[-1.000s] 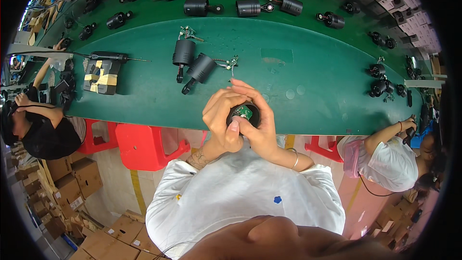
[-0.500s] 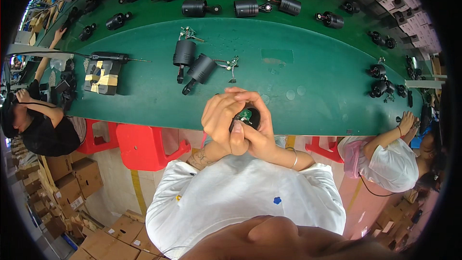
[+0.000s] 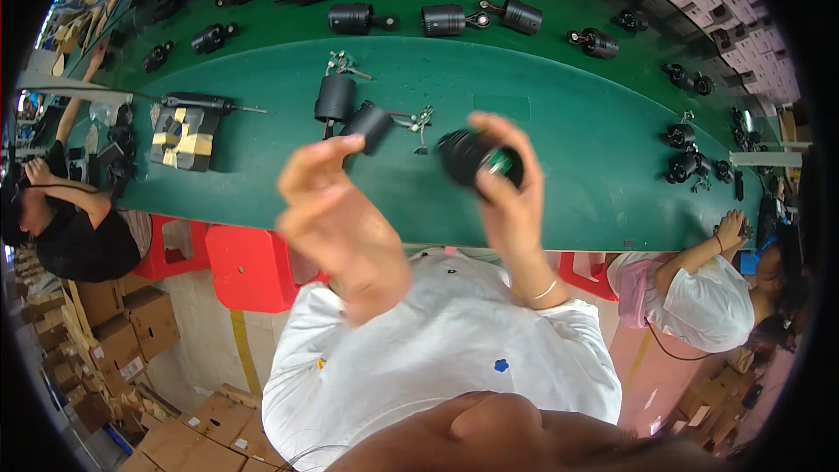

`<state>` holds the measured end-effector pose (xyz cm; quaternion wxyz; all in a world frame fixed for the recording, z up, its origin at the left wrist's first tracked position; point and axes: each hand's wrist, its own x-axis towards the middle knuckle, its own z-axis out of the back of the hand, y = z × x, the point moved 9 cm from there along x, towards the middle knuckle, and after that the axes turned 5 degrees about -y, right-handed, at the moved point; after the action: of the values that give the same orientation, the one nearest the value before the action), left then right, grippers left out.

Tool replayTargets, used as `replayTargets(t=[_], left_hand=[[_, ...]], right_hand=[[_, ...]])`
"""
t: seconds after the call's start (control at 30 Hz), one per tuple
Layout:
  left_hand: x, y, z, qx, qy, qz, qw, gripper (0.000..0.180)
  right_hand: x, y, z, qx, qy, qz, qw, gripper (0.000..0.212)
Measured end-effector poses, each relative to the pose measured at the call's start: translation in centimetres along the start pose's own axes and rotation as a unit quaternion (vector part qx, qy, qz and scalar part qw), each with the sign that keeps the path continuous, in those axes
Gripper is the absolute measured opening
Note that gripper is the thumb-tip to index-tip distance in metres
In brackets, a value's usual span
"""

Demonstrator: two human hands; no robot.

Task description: Assemble electronic circuit boards into black plastic housings on a production line.

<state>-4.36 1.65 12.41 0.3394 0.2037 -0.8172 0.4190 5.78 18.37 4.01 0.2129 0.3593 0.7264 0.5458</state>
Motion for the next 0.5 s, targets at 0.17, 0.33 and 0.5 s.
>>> replayTargets(t=[0.17, 0.33, 0.5], left_hand=[[1.2, -5.3, 0.0, -0.262, -0.05, 0.149, 0.952, 0.053], [7.5, -3.0, 7.1, -0.299, -0.039, 0.152, 0.941, 0.051], [6.4, -3.8, 5.8, -0.34, -0.023, 0.167, 0.925, 0.048]], right_hand=[[8.3, 1.2, 7.7, -0.258, -0.145, 0.102, 0.95, 0.051], [18.3, -1.6, 15.8, -0.552, -0.223, 0.187, 0.782, 0.054], [21.8, -5.1, 19.4, -0.633, -0.269, 0.112, 0.717, 0.059]])
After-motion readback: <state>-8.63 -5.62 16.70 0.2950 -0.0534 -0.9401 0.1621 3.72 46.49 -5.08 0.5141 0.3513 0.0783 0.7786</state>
